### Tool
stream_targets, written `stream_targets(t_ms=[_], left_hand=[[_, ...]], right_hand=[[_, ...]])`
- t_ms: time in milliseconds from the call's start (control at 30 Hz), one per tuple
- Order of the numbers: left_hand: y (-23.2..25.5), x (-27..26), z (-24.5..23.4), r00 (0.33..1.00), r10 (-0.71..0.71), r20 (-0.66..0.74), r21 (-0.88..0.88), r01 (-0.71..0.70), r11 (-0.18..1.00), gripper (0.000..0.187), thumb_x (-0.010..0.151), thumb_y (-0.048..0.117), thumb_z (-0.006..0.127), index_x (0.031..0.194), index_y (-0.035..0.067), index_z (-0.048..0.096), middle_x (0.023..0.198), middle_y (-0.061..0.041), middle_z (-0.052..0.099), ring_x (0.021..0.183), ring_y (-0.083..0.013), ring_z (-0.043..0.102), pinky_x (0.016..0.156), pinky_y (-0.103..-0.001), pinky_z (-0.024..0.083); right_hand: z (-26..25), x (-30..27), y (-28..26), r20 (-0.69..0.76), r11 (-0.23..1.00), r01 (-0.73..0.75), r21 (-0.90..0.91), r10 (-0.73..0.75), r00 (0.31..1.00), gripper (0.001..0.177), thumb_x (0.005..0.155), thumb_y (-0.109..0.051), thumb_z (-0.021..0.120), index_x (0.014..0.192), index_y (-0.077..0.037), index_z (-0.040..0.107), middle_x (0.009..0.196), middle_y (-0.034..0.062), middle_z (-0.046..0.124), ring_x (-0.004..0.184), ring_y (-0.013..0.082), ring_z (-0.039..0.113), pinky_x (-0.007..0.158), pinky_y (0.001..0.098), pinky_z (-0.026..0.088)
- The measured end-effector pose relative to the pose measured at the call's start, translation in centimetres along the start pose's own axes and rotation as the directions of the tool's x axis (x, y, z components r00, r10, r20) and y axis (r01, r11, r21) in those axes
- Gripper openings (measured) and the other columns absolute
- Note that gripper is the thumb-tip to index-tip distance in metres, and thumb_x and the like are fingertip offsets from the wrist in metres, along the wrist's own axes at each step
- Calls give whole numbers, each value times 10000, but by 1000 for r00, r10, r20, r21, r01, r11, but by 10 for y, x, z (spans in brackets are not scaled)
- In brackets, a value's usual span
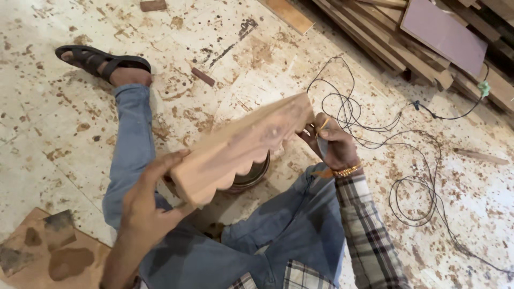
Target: The person sands the interior and edges of a carved wooden box by hand using a piece of sandpaper.
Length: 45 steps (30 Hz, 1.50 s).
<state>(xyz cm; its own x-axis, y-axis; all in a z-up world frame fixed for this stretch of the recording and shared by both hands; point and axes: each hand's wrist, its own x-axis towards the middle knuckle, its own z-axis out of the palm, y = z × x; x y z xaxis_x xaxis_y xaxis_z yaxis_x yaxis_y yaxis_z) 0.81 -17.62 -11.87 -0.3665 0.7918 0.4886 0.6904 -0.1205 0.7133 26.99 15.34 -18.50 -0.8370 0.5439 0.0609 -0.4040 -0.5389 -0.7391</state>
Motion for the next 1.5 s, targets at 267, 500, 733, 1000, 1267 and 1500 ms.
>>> stream_targets(t_ms=[267, 500, 733, 1000, 1267, 1500], left_hand=[[-38, -70, 16, 838, 469, 279, 389, -545, 743, 388, 922, 216, 693, 1255, 206, 495, 1450, -60, 582, 1389, -323, 497, 1217, -598, 289], [-65, -115, 46, 810, 472, 349, 388, -583, 713, 241, 999, 292, 614, 1203, 254, 491, 1440, -14, 589, 1367, -256, 519, 1218, -580, 226], [-66, -114, 45, 828, 473, 302, 465, -561, 685, 267, 995, 249, 616, 1229, 238, 488, 1446, -25, 587, 1369, -257, 530, 1215, -574, 213], [-46, -79, 23, 906, 397, 146, 228, -421, 878, 491, 801, -19, 721, 1218, 90, 485, 1407, -150, 578, 1351, -397, 563, 1153, -619, 425], [-42, -57, 51, 909, -406, -97, -477, 316, 820, 773, 741, 60, 879, 1346, 6, 402, 1234, -150, 598, 1105, -214, 663, 901, -336, 588], [-50, -42, 118, 817, -577, 12, -714, 411, 567, 790, 736, -51, 820, 1392, 51, 392, 1227, -97, 608, 1073, -178, 671, 855, -305, 596]], right_hand=[[-116, -34, 87, 172, 1000, 7, -2, -7, 985, 223, 853, -94, 806, 798, -14, 605, 859, 101, 593, 768, 206, 574, 1110, 427, 422], [-76, -62, 82, -99, 995, -76, -65, 69, 993, 221, 701, -172, 780, 778, -57, 607, 1476, 163, 509, 1082, 234, 570, 883, 344, 453], [-67, -58, 80, -5, 999, -46, -19, 45, 999, 197, 831, -132, 769, 813, -52, 590, 1493, 213, 478, 1178, 280, 548, 945, 370, 439], [-91, -72, 42, -111, 998, -47, -38, 42, 993, 197, 832, -75, 796, 916, 6, 637, 1055, 180, 614, 853, 287, 561, 896, 416, 442], [84, 20, -128, 466, 869, 122, -479, 134, 874, 140, 940, -149, 763, 871, -87, 658, 1559, 237, 534, 1428, 429, 552, 1300, 640, 354], [165, 71, -149, 435, 653, 250, -715, 135, 890, 65, 902, -85, 755, 915, -76, 692, 1461, 234, 627, 1396, 425, 604, 1278, 599, 437]])
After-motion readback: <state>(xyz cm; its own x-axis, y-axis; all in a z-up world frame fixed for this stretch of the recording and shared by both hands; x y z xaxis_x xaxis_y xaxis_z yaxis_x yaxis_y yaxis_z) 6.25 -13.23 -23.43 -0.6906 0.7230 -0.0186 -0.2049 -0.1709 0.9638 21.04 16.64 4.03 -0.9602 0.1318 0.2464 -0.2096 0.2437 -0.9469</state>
